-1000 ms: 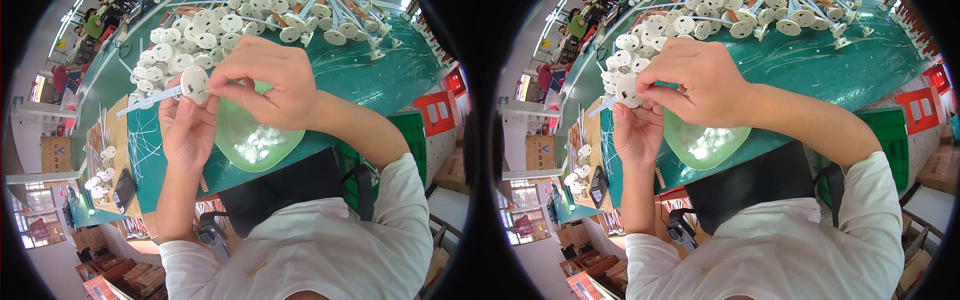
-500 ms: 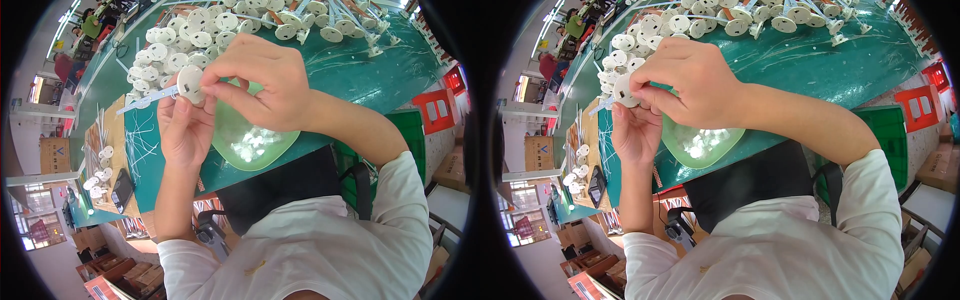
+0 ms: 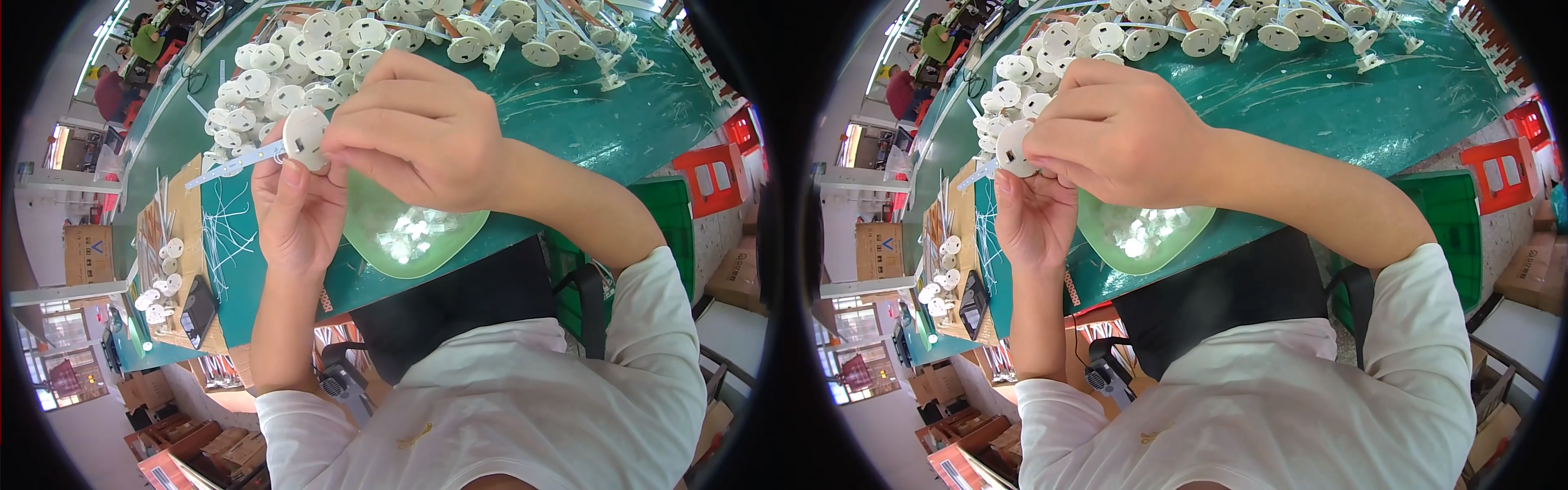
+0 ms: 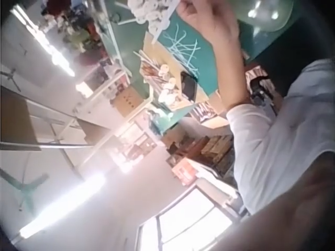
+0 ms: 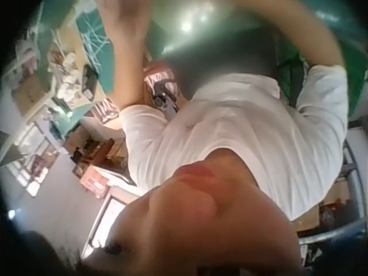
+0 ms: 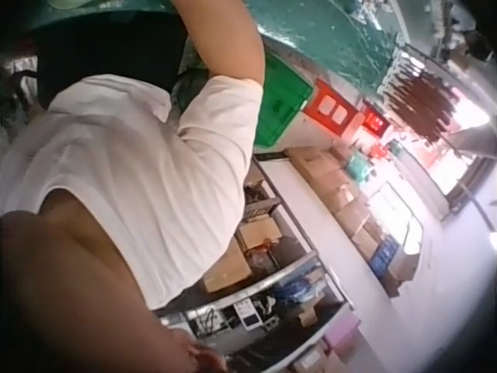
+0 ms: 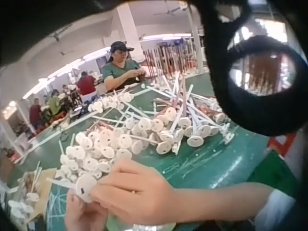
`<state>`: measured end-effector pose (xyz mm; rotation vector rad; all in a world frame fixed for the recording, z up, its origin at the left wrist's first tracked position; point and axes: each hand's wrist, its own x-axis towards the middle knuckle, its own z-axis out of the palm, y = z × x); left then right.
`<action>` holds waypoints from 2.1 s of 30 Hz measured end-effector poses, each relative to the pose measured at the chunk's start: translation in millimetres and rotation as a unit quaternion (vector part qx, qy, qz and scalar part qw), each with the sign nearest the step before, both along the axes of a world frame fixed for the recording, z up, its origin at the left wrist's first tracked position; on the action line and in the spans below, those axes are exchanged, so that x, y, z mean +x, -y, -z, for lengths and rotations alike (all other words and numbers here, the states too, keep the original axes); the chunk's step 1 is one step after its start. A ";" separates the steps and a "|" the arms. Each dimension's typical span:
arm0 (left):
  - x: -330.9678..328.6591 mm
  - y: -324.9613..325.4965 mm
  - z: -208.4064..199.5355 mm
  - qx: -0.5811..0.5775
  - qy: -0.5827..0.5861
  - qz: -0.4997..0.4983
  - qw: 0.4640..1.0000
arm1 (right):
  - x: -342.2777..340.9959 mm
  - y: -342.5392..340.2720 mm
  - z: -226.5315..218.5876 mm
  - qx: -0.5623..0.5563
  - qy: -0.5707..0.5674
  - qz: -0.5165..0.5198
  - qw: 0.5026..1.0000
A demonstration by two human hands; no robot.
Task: Manually assembling plastic base components with sticks and small fasteners at a factory workstation.
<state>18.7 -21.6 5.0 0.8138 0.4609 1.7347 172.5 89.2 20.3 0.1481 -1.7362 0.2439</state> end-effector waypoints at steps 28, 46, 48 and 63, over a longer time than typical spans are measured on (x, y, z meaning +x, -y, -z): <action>-0.9 5.3 -2.9 0.021 0.013 0.016 1.000 | 21.9 0.0 5.5 0.080 -0.045 0.100 0.991; -5.8 20.7 10.5 0.053 0.099 0.022 0.993 | 26.7 2.2 2.4 0.139 -0.084 0.099 0.982; -10.3 21.6 14.8 0.046 0.012 0.003 0.999 | 23.4 3.2 0.3 0.145 -0.087 0.101 0.980; -13.1 18.6 18.0 0.018 -0.124 -0.057 0.990 | 5.2 5.5 -7.7 0.198 -0.092 0.091 0.972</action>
